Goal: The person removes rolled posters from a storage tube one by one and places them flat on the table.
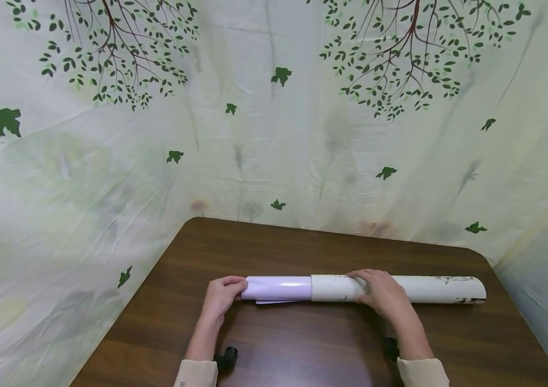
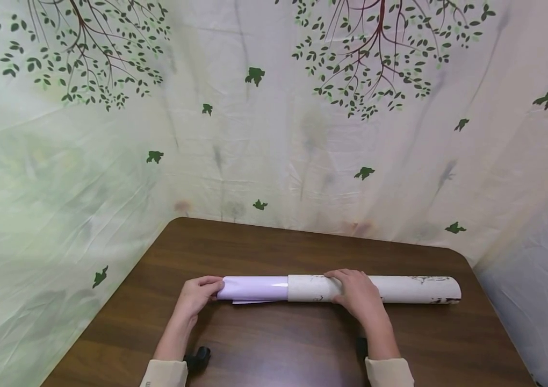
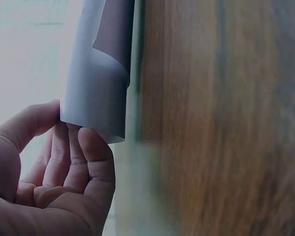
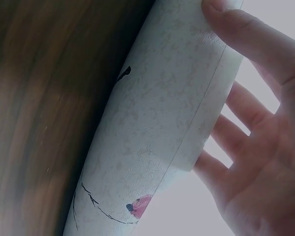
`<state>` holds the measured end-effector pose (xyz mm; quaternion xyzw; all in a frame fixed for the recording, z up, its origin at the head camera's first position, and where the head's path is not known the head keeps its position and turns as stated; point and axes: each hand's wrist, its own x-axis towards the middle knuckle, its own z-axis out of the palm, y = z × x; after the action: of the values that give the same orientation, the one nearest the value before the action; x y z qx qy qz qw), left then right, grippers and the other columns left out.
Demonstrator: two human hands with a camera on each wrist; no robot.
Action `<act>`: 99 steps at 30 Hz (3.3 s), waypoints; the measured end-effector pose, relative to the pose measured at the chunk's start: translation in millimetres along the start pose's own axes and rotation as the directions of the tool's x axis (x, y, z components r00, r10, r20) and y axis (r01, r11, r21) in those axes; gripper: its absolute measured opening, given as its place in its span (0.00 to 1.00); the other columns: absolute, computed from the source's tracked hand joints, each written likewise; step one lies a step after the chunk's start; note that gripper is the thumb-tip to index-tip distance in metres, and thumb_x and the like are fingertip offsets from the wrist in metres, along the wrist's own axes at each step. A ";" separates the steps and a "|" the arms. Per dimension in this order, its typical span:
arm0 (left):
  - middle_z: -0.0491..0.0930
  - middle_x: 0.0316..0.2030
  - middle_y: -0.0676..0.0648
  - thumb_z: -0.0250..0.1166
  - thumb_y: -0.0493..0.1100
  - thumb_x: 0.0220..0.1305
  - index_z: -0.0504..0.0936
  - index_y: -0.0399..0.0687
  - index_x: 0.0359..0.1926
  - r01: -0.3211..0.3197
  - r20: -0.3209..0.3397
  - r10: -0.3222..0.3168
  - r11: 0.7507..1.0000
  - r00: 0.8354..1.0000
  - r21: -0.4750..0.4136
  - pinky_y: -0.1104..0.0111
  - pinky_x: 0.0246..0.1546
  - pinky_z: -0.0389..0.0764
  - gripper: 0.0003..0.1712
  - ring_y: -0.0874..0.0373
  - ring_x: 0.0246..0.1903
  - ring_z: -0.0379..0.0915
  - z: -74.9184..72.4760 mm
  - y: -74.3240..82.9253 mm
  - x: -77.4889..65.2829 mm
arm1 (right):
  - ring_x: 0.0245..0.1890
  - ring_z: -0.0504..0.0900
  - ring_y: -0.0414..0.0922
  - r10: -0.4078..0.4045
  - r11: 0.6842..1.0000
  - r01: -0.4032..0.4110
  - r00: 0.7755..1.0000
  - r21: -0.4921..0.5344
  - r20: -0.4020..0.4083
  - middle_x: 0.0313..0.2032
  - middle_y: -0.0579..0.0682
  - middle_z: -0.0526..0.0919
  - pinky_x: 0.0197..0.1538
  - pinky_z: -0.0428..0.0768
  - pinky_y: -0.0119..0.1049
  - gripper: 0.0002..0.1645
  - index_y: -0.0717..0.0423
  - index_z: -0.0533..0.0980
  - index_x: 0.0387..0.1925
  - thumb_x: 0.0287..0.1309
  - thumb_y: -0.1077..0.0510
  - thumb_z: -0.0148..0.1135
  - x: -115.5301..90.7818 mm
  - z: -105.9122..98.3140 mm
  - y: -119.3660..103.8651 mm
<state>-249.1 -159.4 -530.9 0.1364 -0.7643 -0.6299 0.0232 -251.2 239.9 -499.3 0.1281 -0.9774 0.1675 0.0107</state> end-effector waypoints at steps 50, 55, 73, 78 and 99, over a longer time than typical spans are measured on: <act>0.90 0.42 0.42 0.73 0.42 0.67 0.91 0.35 0.46 0.048 -0.010 -0.048 0.997 0.999 0.054 0.70 0.37 0.82 0.14 0.57 0.34 0.81 -19.4 -7.1 5.5 | 0.67 0.77 0.68 0.066 0.996 -0.070 0.996 0.053 0.065 0.66 0.62 0.82 0.56 0.80 0.67 0.38 0.44 0.80 0.67 0.54 0.55 0.81 -27.9 -32.3 66.7; 0.90 0.44 0.41 0.73 0.42 0.68 0.91 0.36 0.47 0.058 -0.012 -0.057 0.997 0.998 0.060 0.70 0.38 0.82 0.14 0.57 0.37 0.81 -21.2 -6.9 5.3 | 0.66 0.77 0.69 0.066 0.996 -0.069 0.996 0.050 0.065 0.66 0.63 0.82 0.56 0.80 0.67 0.37 0.45 0.79 0.67 0.54 0.55 0.81 -33.1 -36.4 78.3; 0.90 0.42 0.43 0.73 0.40 0.67 0.90 0.34 0.47 0.057 -0.020 -0.056 0.997 0.998 0.047 0.72 0.36 0.82 0.13 0.59 0.36 0.80 -28.5 -9.1 7.9 | 0.65 0.75 0.74 0.145 0.988 -0.149 0.986 0.036 0.086 0.67 0.70 0.78 0.52 0.80 0.66 0.42 0.48 0.76 0.71 0.56 0.47 0.80 -56.4 -53.1 118.0; 0.90 0.44 0.41 0.73 0.42 0.67 0.90 0.34 0.48 0.060 -0.020 -0.059 0.997 0.998 0.057 0.72 0.37 0.81 0.15 0.57 0.38 0.80 -29.3 -8.1 6.6 | 0.65 0.75 0.75 0.174 0.984 -0.178 0.980 0.028 0.098 0.68 0.71 0.76 0.50 0.80 0.66 0.43 0.48 0.74 0.72 0.57 0.46 0.79 -59.0 -55.5 124.1; 0.90 0.45 0.45 0.73 0.44 0.69 0.89 0.34 0.52 0.064 0.046 -0.069 0.992 0.997 0.105 0.75 0.37 0.82 0.19 0.63 0.38 0.78 -27.2 -5.3 13.7 | 0.67 0.75 0.71 0.191 0.981 -0.191 0.980 0.018 -0.058 0.70 0.65 0.77 0.61 0.74 0.71 0.43 0.47 0.73 0.75 0.59 0.49 0.78 -63.8 -51.8 125.6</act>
<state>-255.7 -189.5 -532.3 0.1471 -0.7912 -0.5931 -0.0239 -222.6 387.2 -495.3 0.0287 -0.9834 0.1775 0.0229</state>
